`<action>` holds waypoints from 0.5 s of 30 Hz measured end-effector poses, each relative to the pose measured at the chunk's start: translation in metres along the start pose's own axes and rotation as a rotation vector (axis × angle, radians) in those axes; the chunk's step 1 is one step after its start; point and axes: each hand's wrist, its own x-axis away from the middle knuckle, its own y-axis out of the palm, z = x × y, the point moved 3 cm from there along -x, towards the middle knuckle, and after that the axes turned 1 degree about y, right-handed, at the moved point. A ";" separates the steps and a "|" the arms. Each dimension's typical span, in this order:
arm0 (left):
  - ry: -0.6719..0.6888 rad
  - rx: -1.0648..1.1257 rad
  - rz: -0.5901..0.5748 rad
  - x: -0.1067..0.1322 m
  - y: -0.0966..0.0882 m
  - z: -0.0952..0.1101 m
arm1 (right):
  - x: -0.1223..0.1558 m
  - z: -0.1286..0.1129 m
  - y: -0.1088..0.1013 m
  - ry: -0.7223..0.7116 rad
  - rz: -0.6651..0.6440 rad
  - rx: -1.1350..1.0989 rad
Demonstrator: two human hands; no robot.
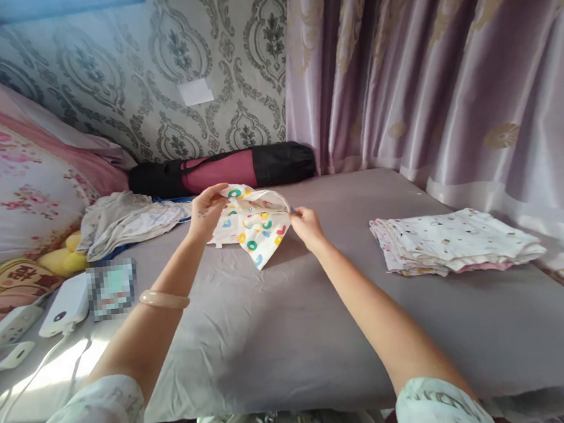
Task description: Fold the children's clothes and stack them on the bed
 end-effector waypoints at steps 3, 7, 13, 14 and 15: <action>0.024 -0.126 0.013 0.009 -0.010 0.000 | -0.010 -0.019 -0.009 -0.042 -0.006 -0.007; 0.050 -0.259 0.027 0.016 -0.017 0.000 | -0.018 -0.045 -0.017 -0.142 -0.020 0.036; 0.110 -0.228 -0.044 0.018 -0.029 0.011 | -0.015 -0.084 -0.029 -0.135 -0.135 -0.005; 0.116 -0.189 -0.067 0.019 -0.031 0.016 | -0.012 -0.092 -0.032 -0.125 -0.153 -0.026; 0.109 -0.139 -0.095 0.021 -0.033 0.021 | -0.009 -0.100 -0.035 -0.115 -0.173 -0.044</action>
